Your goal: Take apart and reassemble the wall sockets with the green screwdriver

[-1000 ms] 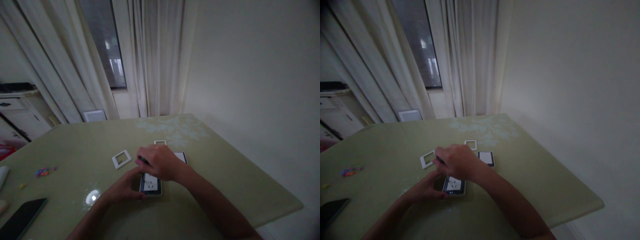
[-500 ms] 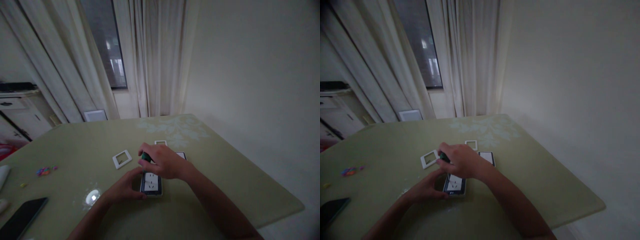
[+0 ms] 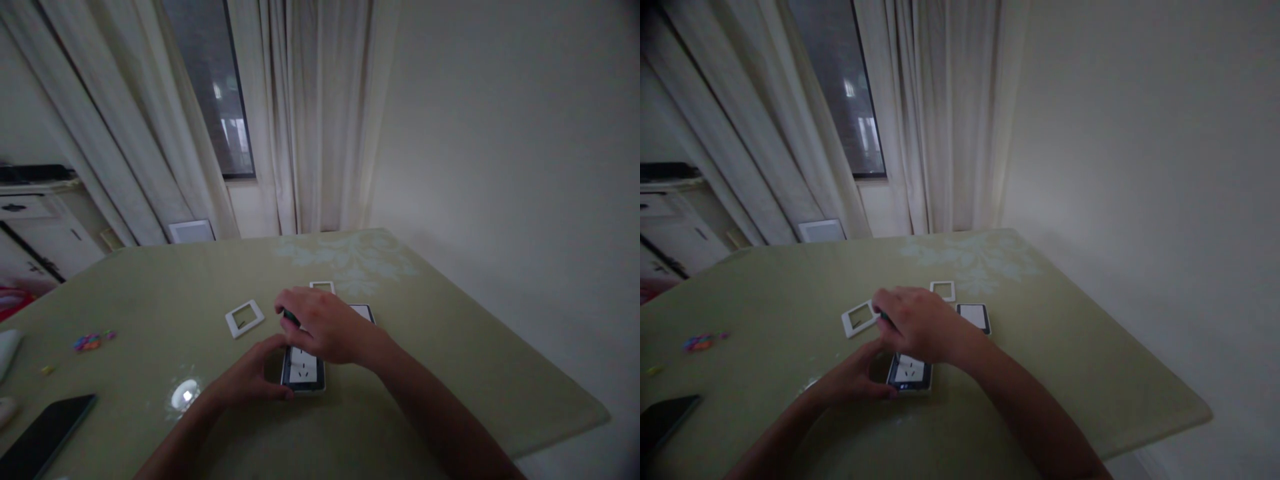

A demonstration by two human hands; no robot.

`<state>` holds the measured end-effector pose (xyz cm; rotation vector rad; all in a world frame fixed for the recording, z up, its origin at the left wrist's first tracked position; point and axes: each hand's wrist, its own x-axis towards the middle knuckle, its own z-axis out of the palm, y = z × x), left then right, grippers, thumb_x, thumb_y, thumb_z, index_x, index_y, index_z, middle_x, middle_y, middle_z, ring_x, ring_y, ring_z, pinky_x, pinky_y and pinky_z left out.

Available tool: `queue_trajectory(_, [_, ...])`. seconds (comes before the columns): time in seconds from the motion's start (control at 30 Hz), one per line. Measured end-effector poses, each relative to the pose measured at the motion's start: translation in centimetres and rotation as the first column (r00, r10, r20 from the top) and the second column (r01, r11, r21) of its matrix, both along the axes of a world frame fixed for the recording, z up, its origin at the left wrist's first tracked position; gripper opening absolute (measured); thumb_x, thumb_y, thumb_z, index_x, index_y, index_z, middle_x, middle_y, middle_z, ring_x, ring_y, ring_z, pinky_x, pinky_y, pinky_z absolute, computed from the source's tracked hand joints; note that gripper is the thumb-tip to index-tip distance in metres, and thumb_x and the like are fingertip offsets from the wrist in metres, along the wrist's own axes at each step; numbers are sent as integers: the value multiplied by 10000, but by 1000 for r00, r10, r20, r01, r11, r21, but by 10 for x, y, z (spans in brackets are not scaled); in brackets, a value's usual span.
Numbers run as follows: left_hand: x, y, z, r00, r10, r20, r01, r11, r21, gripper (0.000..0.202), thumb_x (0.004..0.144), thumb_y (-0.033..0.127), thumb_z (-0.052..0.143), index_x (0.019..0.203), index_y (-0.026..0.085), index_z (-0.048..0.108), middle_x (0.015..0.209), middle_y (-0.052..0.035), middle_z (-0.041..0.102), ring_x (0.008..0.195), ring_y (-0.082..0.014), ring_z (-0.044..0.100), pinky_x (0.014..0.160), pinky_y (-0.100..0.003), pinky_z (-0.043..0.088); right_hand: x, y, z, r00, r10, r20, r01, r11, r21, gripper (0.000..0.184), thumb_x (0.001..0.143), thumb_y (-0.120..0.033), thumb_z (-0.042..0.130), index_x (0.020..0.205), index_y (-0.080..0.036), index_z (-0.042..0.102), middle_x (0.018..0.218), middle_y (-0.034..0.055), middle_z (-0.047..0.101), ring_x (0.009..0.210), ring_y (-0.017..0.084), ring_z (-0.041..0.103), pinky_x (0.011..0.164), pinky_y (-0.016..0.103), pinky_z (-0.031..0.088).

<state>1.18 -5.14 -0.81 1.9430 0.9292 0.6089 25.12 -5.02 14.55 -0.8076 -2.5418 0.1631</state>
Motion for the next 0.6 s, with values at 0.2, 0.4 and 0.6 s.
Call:
queue_trajectory(0.2, [0,-2,1,999,27,-29,-27,1000,1,895,707,429,979,1506,308,597,1545,-96,620,1411,-448,537,1235,-604,391,-6,-4,-1,977,-205,65,203,979,34,291,1051,-491,528,1072,-214,614,856,60,744,728,220,622,656,314,358])
queue_trajectory(0.4, [2,-2,1,1000,-5,19,5,1000,-12,875,718,449,963,1494,266,603,1504,-106,642,1363,-422,577,1209,-556,435,-4,-3,1,995,92,-26,-92,996,-21,182,982,-290,599,1146,-210,596,1087,71,741,938,205,649,790,295,434])
queue_trajectory(0.6, [4,-3,5,1000,5,-10,-5,1000,-19,855,716,385,961,1487,249,616,1505,-129,647,1374,-440,574,1202,-578,435,-1,-3,2,989,-141,43,144,988,-58,271,1051,-478,556,1055,-214,614,886,44,732,758,200,623,680,296,364])
